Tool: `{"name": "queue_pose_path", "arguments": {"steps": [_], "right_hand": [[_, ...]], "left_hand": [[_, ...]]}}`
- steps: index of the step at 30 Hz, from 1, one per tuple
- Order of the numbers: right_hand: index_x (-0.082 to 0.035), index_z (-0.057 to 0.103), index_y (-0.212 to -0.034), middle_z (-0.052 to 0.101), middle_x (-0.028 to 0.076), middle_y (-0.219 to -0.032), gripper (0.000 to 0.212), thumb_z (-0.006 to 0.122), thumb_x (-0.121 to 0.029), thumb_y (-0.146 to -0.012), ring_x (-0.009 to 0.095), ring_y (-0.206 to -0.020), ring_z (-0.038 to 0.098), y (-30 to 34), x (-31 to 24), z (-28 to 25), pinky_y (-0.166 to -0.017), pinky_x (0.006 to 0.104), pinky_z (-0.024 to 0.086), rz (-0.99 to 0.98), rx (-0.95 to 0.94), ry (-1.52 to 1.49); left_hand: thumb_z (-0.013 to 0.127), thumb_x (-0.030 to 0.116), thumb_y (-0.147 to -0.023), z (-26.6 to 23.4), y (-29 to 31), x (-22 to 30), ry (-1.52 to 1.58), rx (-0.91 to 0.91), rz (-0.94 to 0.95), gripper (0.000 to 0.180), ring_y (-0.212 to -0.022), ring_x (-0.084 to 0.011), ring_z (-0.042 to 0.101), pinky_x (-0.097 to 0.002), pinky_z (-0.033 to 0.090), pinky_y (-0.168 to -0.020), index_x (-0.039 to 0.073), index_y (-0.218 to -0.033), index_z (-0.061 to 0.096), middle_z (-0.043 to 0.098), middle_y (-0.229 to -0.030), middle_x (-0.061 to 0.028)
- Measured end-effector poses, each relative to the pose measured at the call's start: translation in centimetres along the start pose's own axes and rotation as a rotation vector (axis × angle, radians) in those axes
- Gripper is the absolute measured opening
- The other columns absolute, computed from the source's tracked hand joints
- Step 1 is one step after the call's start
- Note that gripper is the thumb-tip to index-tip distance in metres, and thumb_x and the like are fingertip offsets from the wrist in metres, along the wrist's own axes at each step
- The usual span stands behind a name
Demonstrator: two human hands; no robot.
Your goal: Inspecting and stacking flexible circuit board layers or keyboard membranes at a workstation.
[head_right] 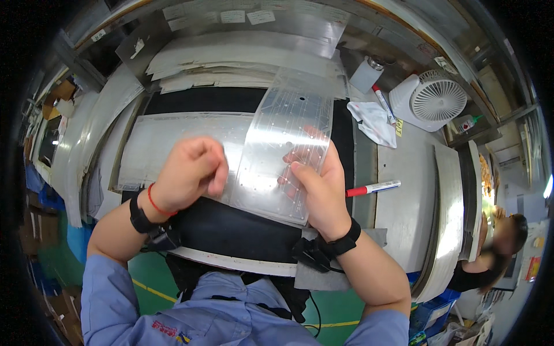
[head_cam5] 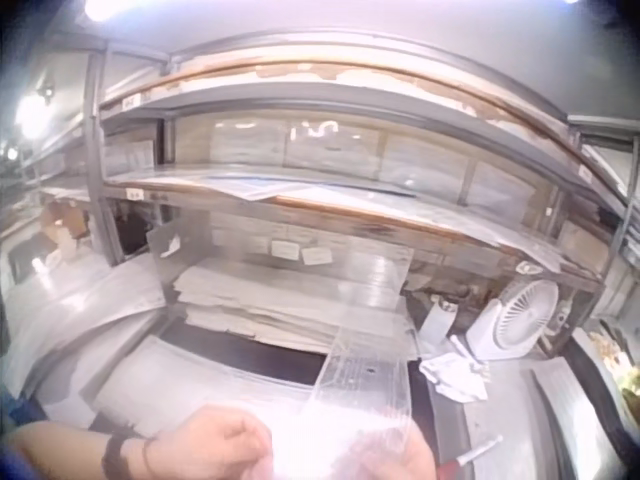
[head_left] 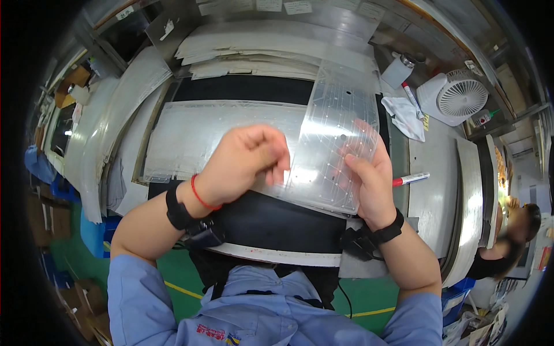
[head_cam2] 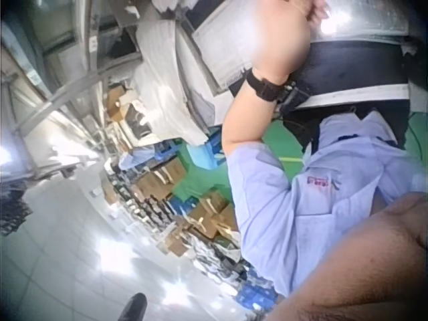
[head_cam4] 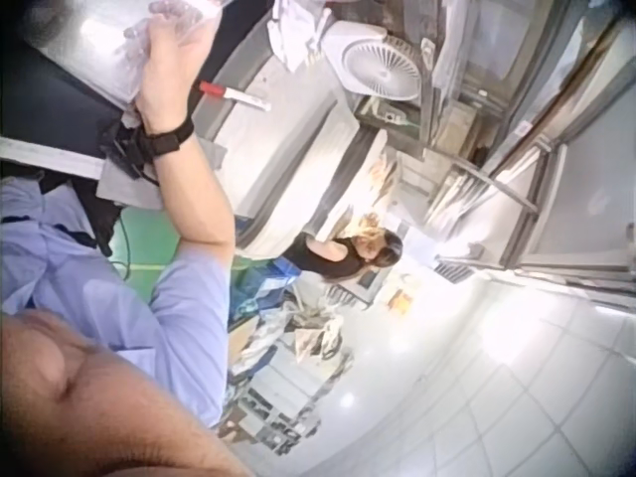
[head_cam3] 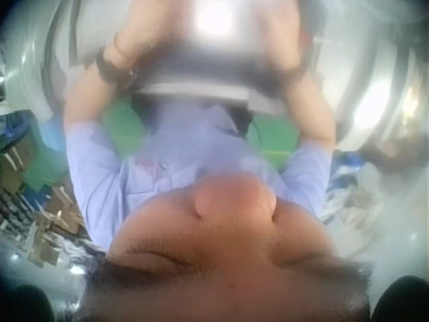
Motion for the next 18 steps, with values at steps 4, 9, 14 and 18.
{"name": "queue_pose_path", "arguments": {"steps": [4,9,14,18], "right_hand": [[-0.007,0.034,-0.142,0.058,0.01,-0.102,0.06,0.053,0.001,-0.086,0.018,-0.075,0.063,-0.3,0.0,-0.2,-0.056,0.0257,0.049,-0.003,-0.023,-0.027],[-0.005,0.035,-0.144,0.059,0.008,-0.102,0.063,0.056,-0.003,-0.084,0.015,-0.076,0.06,-0.4,0.1,-0.2,-0.058,0.0248,0.05,-0.007,-0.044,-0.028],[-0.005,0.035,-0.144,0.059,0.009,-0.102,0.063,0.056,-0.002,-0.085,0.014,-0.076,0.06,-0.3,-0.1,-0.2,-0.059,0.0255,0.051,-0.008,-0.035,-0.025],[-0.005,0.034,-0.144,0.059,0.009,-0.103,0.062,0.055,-0.002,-0.085,0.014,-0.077,0.06,-0.1,0.5,0.1,-0.058,0.0257,0.051,-0.001,-0.055,-0.028]], "left_hand": [[0.051,0.011,-0.1,9.1,4.9,-1.2,-0.044,-0.63,-0.339,0.02,-0.077,-0.0158,0.065,-0.0262,0.052,-0.071,-0.002,-0.108,0.062,0.068,-0.085,-0.0081],[0.064,0.008,-0.092,11.9,7.5,-4.2,-0.296,-1.02,-0.251,0.007,-0.075,-0.0217,0.063,-0.031,0.049,-0.068,0.002,-0.094,0.066,0.067,-0.081,-0.0069],[0.069,0.007,-0.088,10.3,5.8,-1.2,-0.307,-0.97,0.053,0.017,-0.067,-0.0216,0.062,-0.0316,0.047,-0.06,0.004,-0.072,0.062,0.065,-0.077,-0.0068],[0.059,0.021,-0.095,0.5,1.6,1.4,-0.257,0.218,0.214,0.022,-0.064,-0.0088,0.048,-0.025,0.041,-0.059,0.004,-0.107,0.052,0.056,-0.078,-0.0025]]}}
Point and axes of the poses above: each hand's wrist, its own y-axis away from the middle knuckle, its own z-axis out of the palm, x = y × z, the point moved 10 cm from there along -y, towards the middle knuckle
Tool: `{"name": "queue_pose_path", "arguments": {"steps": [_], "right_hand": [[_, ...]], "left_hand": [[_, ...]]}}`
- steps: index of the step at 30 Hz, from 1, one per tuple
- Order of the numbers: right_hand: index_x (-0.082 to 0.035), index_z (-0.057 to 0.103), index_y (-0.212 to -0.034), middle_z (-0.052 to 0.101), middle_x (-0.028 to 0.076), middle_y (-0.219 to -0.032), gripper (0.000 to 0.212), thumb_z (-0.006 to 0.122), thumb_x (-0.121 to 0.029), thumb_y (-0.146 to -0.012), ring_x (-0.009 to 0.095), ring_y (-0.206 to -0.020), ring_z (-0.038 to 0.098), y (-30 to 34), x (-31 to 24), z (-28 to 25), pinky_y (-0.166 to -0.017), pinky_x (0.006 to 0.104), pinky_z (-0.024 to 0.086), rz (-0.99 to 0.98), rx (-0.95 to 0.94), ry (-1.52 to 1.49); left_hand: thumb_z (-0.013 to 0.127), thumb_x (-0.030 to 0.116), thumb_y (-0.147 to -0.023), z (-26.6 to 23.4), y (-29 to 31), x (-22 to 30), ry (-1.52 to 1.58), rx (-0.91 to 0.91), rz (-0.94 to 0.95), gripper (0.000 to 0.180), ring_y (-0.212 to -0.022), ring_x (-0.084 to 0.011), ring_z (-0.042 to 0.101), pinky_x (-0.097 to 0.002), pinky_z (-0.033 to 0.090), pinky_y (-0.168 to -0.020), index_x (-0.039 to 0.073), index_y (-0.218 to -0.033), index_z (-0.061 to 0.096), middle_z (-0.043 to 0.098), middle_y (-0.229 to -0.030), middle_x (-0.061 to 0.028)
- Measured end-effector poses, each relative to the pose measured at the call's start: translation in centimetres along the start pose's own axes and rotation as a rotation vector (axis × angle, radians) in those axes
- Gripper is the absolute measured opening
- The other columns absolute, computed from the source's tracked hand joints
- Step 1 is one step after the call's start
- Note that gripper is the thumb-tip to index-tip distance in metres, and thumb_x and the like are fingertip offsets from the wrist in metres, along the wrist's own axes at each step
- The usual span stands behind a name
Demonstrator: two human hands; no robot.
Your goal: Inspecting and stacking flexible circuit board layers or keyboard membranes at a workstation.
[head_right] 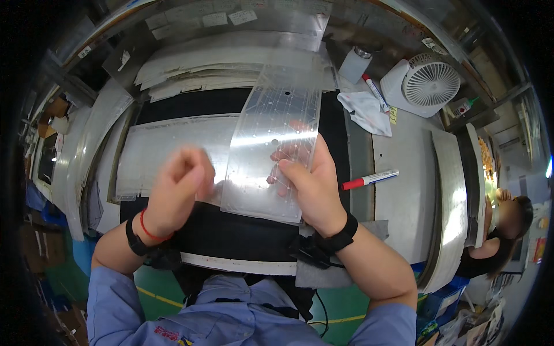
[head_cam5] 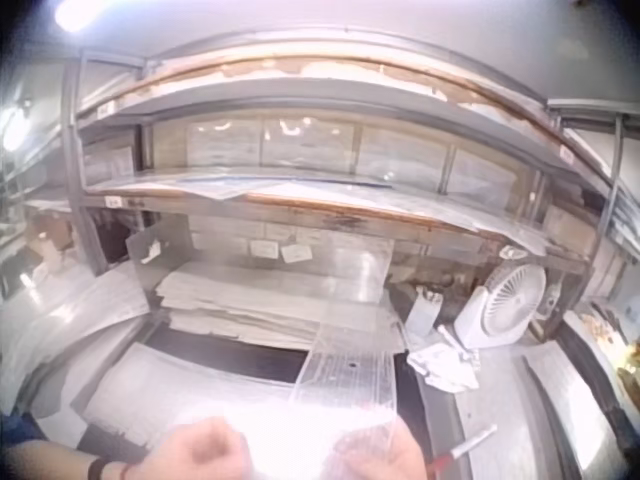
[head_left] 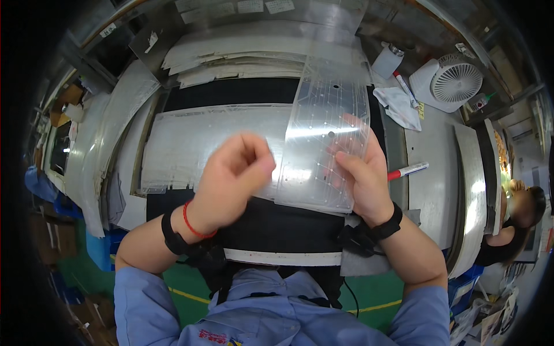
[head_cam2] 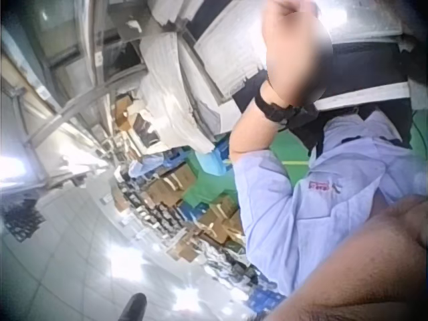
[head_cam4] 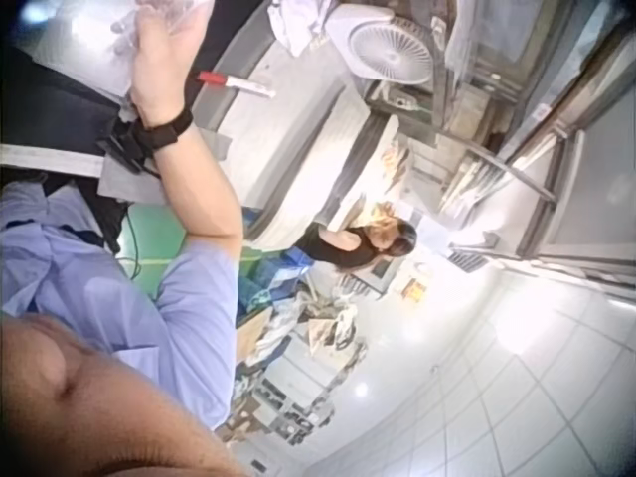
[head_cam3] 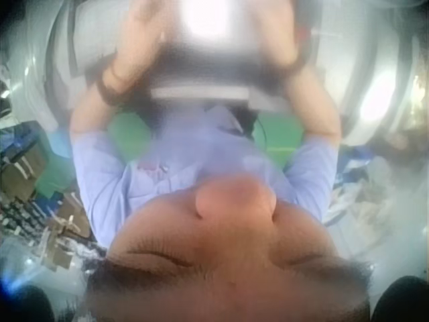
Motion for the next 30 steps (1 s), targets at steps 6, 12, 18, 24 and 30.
{"name": "queue_pose_path", "arguments": {"steps": [6,12,18,24,30], "right_hand": [[-0.007,0.034,-0.14,0.059,0.01,-0.103,0.055,0.055,-0.003,-0.089,0.017,-0.076,0.064,0.6,0.7,1.1,-0.054,0.0238,0.049,0.002,-0.046,0.03],[-0.007,0.035,-0.138,0.059,0.009,-0.103,0.054,0.056,-0.003,-0.089,0.016,-0.076,0.064,0.7,0.9,1.7,-0.055,0.0234,0.05,-0.015,-0.091,0.038],[-0.004,0.034,-0.142,0.059,0.011,-0.1,0.059,0.054,0.0,-0.087,0.014,-0.065,0.059,0.5,0.1,1.0,-0.057,0.0271,0.051,-0.013,-0.04,0.004],[-0.004,0.034,-0.142,0.058,0.012,-0.1,0.06,0.055,0.0,-0.086,0.015,-0.064,0.058,0.6,-0.2,0.8,-0.059,0.0281,0.051,-0.024,-0.052,-0.03],[-0.003,0.035,-0.14,0.059,0.012,-0.099,0.058,0.056,0.0,-0.086,0.016,-0.063,0.058,0.6,-0.3,0.9,-0.06,0.0294,0.051,-0.033,-0.07,-0.048]], "left_hand": [[0.063,0.011,-0.092,0.9,-2.0,-3.2,0.147,-0.044,-0.336,0.057,-0.091,-0.0126,0.061,-0.0252,0.048,-0.081,0.003,-0.138,0.031,0.065,-0.108,-0.0108],[0.068,0.009,-0.088,1.1,-2.6,-4.3,0.141,-0.055,-0.355,0.062,-0.092,-0.0124,0.061,-0.0252,0.048,-0.076,-0.002,-0.135,0.03,0.067,-0.106,-0.0134],[0.051,0.026,-0.1,-2.8,-2.7,-2.7,0.331,0.208,-0.193,0.03,-0.082,-0.0105,0.057,-0.0219,0.043,-0.069,0.003,-0.121,0.05,0.063,-0.083,-0.0054],[0.056,0.019,-0.098,1.9,0.4,1.6,0.189,-0.341,0.05,0.017,-0.07,-0.0148,0.056,-0.0271,0.041,-0.062,0.006,-0.093,0.064,0.064,-0.077,-0.006],[0.069,0.005,-0.087,10.0,5.9,2.2,-0.027,-1.157,-0.039,0.005,-0.075,-0.0137,0.062,-0.0251,0.047,-0.066,0.002,-0.09,0.071,0.07,-0.086,-0.0078]]}}
Point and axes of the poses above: each hand's wrist, its own y-axis away from the middle knuckle, its own z-axis out of the palm, x = y × z, the point moved 10 cm from there along -y, towards the middle knuckle
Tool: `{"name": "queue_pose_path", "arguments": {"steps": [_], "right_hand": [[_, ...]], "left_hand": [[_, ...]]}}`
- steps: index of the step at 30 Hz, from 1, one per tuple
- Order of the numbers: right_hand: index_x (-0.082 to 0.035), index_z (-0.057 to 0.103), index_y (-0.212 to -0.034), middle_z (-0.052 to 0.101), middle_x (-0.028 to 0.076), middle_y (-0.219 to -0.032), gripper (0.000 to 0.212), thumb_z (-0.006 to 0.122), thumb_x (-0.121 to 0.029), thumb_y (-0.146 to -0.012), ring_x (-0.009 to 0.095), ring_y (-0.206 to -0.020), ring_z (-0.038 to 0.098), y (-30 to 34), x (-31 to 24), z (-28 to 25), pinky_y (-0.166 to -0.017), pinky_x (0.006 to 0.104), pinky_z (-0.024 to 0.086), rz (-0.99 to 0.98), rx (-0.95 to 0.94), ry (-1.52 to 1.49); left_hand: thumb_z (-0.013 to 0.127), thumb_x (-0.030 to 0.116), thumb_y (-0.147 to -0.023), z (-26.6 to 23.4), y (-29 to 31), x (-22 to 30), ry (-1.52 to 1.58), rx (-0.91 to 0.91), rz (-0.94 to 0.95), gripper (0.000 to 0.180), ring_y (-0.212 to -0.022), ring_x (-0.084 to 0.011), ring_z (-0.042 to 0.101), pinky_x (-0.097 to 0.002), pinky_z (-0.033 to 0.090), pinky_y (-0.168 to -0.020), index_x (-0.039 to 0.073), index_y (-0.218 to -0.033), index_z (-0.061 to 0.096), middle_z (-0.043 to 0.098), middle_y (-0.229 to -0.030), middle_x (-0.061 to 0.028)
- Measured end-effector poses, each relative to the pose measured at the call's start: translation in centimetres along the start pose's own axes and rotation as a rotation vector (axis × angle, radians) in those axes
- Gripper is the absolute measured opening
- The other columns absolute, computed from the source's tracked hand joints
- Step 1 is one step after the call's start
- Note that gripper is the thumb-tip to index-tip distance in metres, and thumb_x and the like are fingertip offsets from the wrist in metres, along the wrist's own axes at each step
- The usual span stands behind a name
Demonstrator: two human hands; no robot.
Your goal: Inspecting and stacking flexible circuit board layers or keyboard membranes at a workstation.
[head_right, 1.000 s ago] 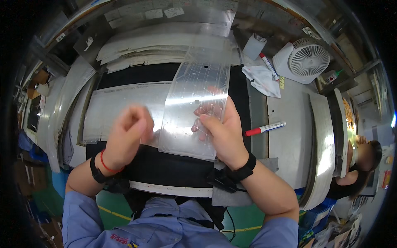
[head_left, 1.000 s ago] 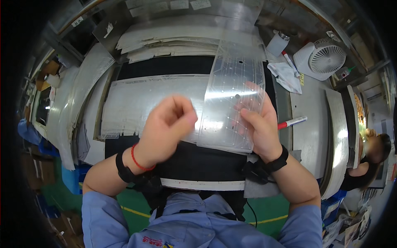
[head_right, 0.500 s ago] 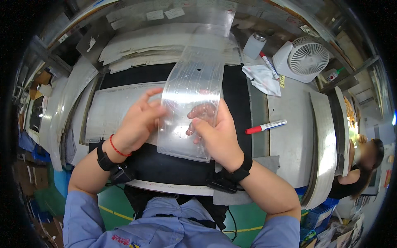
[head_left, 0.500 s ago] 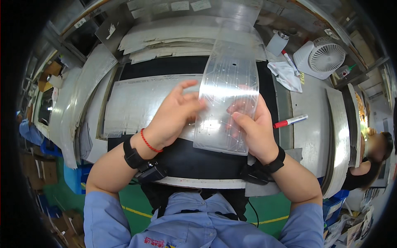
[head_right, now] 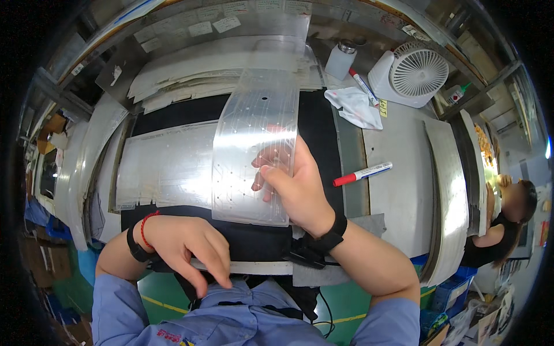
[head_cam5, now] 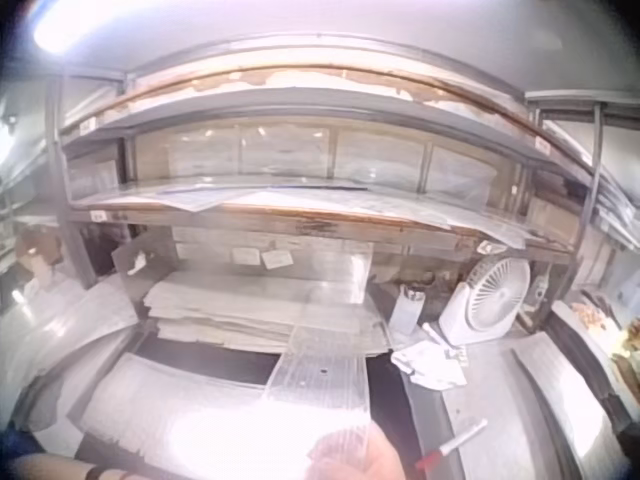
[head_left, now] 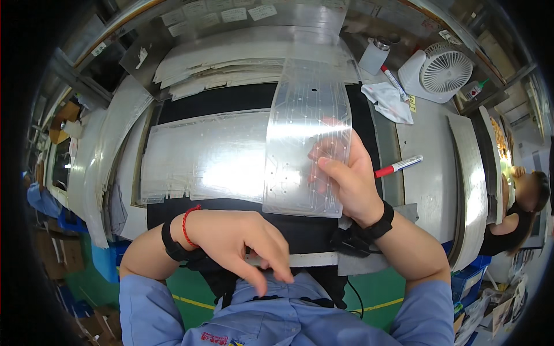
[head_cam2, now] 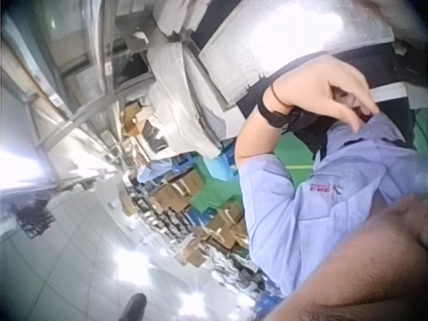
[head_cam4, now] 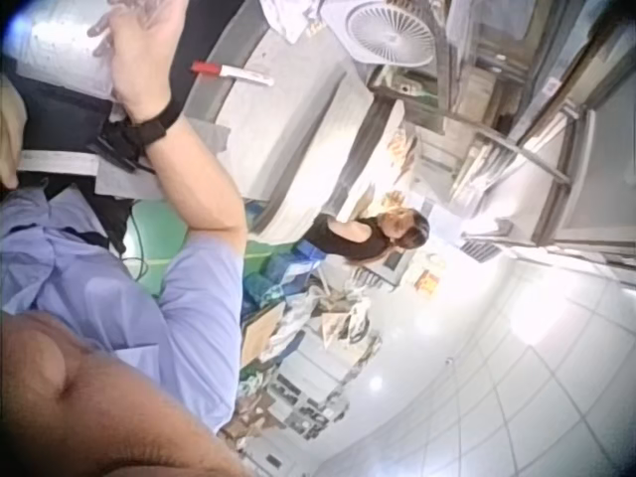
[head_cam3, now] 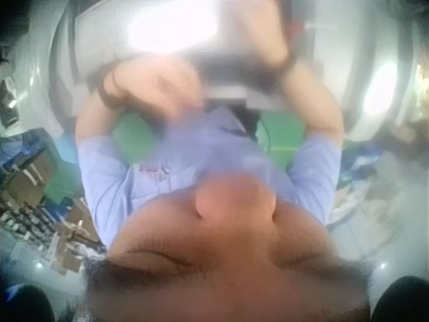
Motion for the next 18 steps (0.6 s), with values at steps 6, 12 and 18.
{"name": "queue_pose_path", "arguments": {"steps": [6,12,18], "right_hand": [[-0.004,0.037,-0.138,0.059,0.011,-0.099,0.056,0.057,-0.001,-0.086,0.015,-0.062,0.058,0.0,0.2,0.4,-0.06,0.0293,0.051,-0.002,-0.015,0.007],[-0.005,0.035,-0.139,0.059,0.01,-0.1,0.056,0.056,-0.001,-0.087,0.015,-0.067,0.06,0.2,0.7,1.0,-0.058,0.0271,0.051,0.002,-0.056,0.007],[-0.007,0.033,-0.14,0.058,0.011,-0.102,0.056,0.054,0.0,-0.089,0.016,-0.075,0.063,0.2,0.7,0.9,-0.055,0.0242,0.049,0.005,-0.076,0.01]], "left_hand": [[0.068,0.006,-0.088,-11.2,6.3,-3.3,0.101,1.199,0.007,0.048,-0.08,-0.0119,0.061,-0.0233,0.048,-0.074,-0.001,-0.13,0.045,0.068,-0.102,-0.0096],[0.066,0.008,-0.09,-11.0,4.1,-5.6,0.352,1.042,-0.159,0.061,-0.094,-0.0111,0.062,-0.0254,0.049,-0.08,-0.002,-0.138,0.029,0.066,-0.108,-0.0107],[0.065,0.009,-0.091,-11.1,4.4,-5.5,0.466,1.078,-0.06,0.062,-0.094,-0.0118,0.062,-0.0272,0.05,-0.081,-0.003,-0.139,0.028,0.066,-0.108,-0.0118]]}}
Point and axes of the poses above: each hand's wrist, its own y-axis away from the middle knuckle, its own z-axis out of the palm, x = y × z, the point moved 10 cm from there along -y, towards the middle knuckle
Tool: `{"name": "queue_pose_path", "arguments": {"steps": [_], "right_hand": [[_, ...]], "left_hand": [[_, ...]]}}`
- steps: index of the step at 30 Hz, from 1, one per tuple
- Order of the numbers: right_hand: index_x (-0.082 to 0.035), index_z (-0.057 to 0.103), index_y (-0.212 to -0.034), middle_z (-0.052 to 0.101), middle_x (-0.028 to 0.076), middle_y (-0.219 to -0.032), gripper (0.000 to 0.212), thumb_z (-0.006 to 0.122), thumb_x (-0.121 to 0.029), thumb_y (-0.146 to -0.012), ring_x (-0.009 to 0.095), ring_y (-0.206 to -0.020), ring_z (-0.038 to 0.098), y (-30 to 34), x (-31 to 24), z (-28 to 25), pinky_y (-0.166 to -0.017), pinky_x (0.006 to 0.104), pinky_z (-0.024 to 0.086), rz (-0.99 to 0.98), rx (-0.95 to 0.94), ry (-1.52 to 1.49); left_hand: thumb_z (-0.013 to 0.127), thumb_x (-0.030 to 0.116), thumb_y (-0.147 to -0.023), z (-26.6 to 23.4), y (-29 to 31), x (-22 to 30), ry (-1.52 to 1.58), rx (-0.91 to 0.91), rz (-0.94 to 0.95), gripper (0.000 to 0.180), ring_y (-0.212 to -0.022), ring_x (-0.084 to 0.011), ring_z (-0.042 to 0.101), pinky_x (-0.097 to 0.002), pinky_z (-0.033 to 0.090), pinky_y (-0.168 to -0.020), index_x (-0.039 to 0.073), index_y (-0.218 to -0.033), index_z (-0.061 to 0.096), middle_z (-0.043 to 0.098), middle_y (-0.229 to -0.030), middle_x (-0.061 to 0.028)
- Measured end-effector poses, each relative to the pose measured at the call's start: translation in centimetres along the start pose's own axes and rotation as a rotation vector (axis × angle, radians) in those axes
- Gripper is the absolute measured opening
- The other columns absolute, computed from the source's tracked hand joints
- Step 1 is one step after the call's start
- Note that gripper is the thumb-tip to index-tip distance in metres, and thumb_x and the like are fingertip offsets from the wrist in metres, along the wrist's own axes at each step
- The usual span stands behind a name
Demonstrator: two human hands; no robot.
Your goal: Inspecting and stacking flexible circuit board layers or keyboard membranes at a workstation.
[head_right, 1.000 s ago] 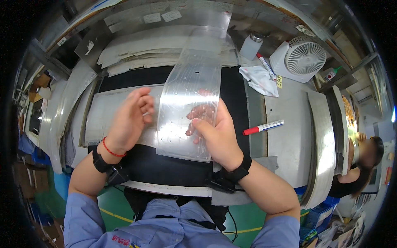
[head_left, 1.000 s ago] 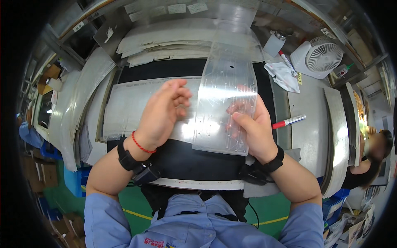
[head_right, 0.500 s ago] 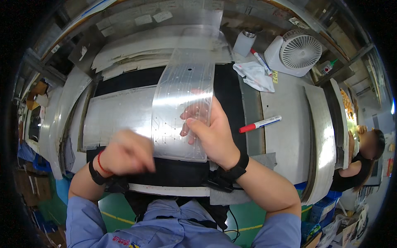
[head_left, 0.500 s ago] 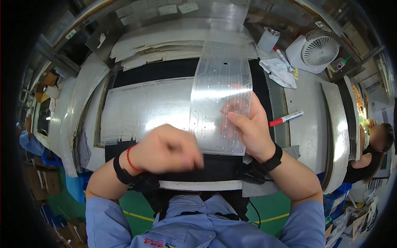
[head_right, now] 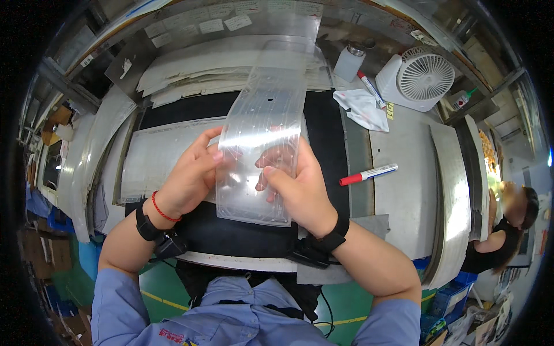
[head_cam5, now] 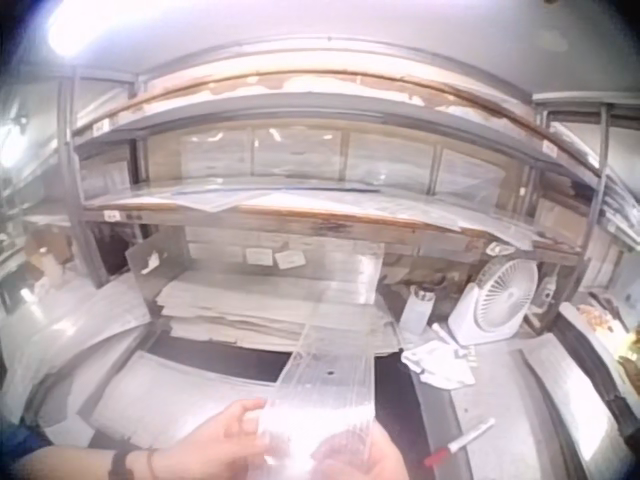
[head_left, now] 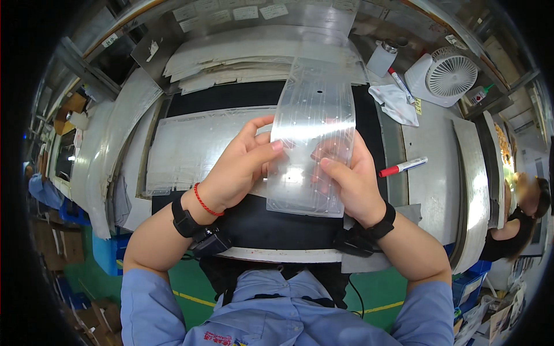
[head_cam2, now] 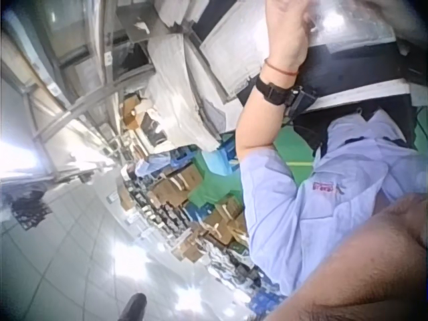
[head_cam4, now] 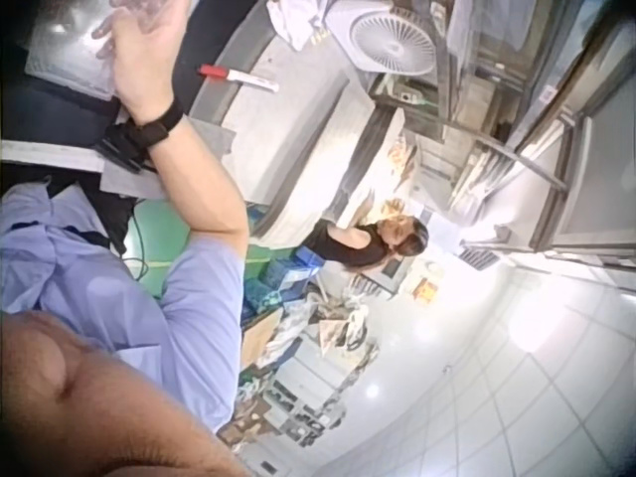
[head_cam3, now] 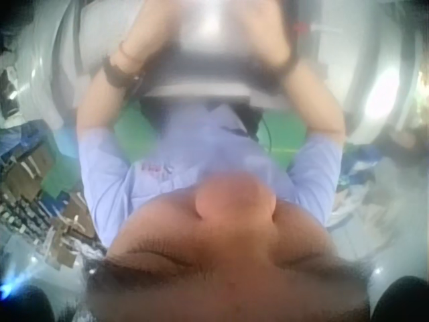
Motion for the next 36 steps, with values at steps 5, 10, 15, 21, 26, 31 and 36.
{"name": "queue_pose_path", "arguments": {"steps": [5,10,15,21,26,31,36], "right_hand": [[-0.006,0.034,-0.14,0.059,0.011,-0.101,0.056,0.055,0.0,-0.089,0.015,-0.075,0.064,0.0,0.1,-0.2,-0.055,0.0238,0.049,-0.016,-0.008,-0.012],[-0.003,0.038,-0.137,0.06,0.01,-0.098,0.053,0.057,-0.001,-0.087,0.015,-0.07,0.06,0.0,-0.5,-0.3,-0.056,0.026,0.05,-0.023,0.041,0.008],[-0.004,0.036,-0.138,0.059,0.01,-0.099,0.054,0.057,0.0,-0.088,0.015,-0.072,0.061,0.0,-0.2,0.1,-0.056,0.0247,0.049,-0.012,0.015,-0.007],[-0.003,0.037,-0.138,0.06,0.01,-0.098,0.055,0.058,-0.001,-0.087,0.015,-0.07,0.061,0.1,-0.4,-0.1,-0.055,0.0253,0.049,-0.016,0.034,0.004],[-0.003,0.037,-0.139,0.06,0.011,-0.099,0.056,0.058,0.0,-0.087,0.015,-0.07,0.061,0.1,-0.9,-0.4,-0.055,0.026,0.049,-0.035,0.025,-0.001],[-0.005,0.035,-0.14,0.059,0.011,-0.101,0.056,0.056,-0.001,-0.088,0.015,-0.073,0.062,0.0,-0.4,-0.3,-0.055,0.0244,0.049,-0.026,-0.004,-0.009],[-0.006,0.034,-0.14,0.058,0.011,-0.102,0.056,0.056,-0.001,-0.089,0.015,-0.075,0.063,0.0,-0.1,0.2,-0.055,0.0233,0.049,-0.021,-0.023,0.003]], "left_hand": [[0.061,0.011,-0.094,-0.1,0.0,-0.2,-0.212,0.011,0.04,0.059,-0.094,-0.0117,0.061,-0.0265,0.049,-0.081,-0.002,-0.14,0.027,0.066,-0.11,-0.0098],[0.062,0.012,-0.093,-1.3,0.0,0.4,0.057,0.032,0.079,0.061,-0.098,-0.0118,0.06,-0.0275,0.049,-0.082,0.001,-0.141,0.027,0.063,-0.115,-0.0094],[0.06,0.017,-0.094,0.3,-0.1,0.1,-0.208,-0.029,0.037,0.058,-0.104,-0.0116,0.057,-0.0286,0.048,-0.083,0.002,-0.141,0.028,0.058,-0.123,-0.0088],[0.055,0.02,-0.098,-0.9,0.2,1.1,0.007,0.107,0.13,0.041,-0.096,-0.0112,0.055,-0.0266,0.045,-0.079,0.005,-0.133,0.039,0.06,-0.106,-0.0042],[0.041,0.031,-0.103,-4.5,0.1,2.1,0.047,0.012,0.242,0.027,-0.083,-0.0124,0.053,-0.0253,0.041,-0.073,0.009,-0.107,0.055,0.054,-0.091,-0.0016],[0.056,0.021,-0.098,-2.3,0.3,1.6,-0.054,0.091,0.216,0.028,-0.085,-0.0123,0.057,-0.0252,0.046,-0.073,0.005,-0.119,0.047,0.06,-0.097,-0.0066],[0.067,0.01,-0.09,-0.1,-0.2,0.5,-0.172,0.038,0.058,0.058,-0.096,-0.0133,0.06,-0.0277,0.049,-0.08,0.004,-0.134,0.03,0.062,-0.111,-0.0111]]}}
Point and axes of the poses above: each hand's wrist, its own y-axis away from the middle knuckle, its own z-axis out of the palm, x = y × z, the point moved 10 cm from there along -y, towards the middle knuckle
